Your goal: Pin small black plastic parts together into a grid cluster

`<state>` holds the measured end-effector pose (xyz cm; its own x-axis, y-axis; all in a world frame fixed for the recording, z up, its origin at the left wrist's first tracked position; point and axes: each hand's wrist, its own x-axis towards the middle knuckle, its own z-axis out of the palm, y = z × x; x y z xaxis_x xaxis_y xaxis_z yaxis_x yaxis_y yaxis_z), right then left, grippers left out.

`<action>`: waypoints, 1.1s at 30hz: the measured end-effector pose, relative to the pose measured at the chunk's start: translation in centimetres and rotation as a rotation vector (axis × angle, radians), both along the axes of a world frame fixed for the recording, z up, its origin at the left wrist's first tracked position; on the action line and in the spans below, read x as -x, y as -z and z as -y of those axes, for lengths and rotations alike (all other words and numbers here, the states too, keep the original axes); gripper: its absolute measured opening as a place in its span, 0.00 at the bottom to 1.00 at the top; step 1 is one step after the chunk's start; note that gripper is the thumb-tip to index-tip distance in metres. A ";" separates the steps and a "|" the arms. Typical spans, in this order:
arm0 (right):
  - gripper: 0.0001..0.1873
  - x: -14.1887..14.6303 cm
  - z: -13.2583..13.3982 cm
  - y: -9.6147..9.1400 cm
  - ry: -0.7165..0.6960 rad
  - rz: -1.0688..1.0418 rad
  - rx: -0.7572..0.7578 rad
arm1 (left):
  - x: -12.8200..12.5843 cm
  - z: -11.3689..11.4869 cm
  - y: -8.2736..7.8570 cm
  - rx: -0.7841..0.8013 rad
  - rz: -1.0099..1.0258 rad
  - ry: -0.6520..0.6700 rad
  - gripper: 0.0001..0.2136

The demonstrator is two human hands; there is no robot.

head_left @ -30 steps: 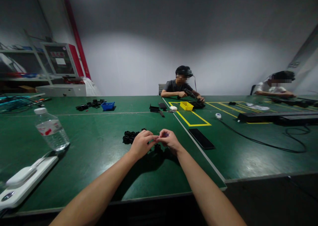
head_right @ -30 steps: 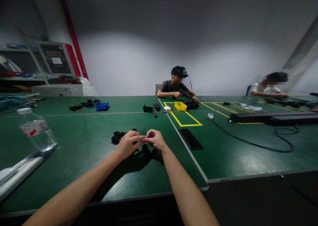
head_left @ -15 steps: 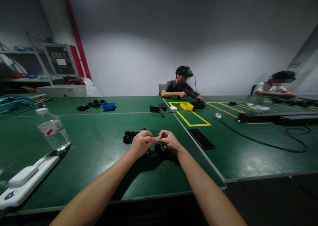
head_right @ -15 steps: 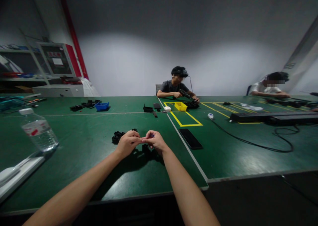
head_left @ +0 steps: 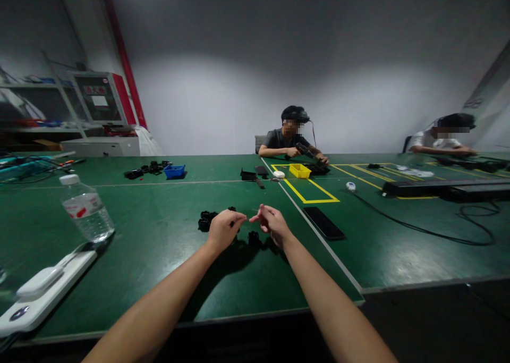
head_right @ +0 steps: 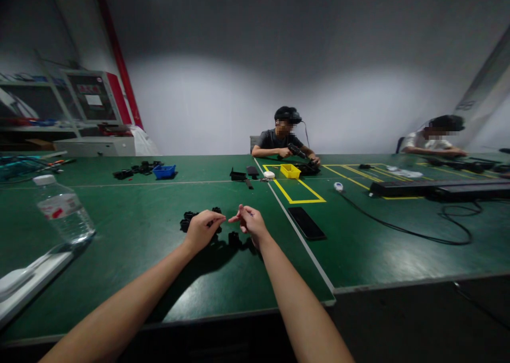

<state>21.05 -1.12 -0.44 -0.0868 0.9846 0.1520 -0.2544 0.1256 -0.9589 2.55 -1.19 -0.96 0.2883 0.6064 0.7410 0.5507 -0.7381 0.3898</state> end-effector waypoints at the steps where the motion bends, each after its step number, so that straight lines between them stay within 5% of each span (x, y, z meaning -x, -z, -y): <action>1: 0.29 0.0 0.0 -0.1 0.012 -0.020 0.010 | 0.1 -0.1 0.0 0.009 0.021 -0.028 0.07; 8: 0.38 -0.4 0.4 -0.4 0.094 -0.044 0.028 | 0.6 -0.6 0.0 0.174 0.222 -0.088 0.09; 33: 0.23 -0.3 0.9 -0.8 -0.011 -0.002 0.042 | 0.5 -0.6 -0.3 0.338 0.332 0.048 0.12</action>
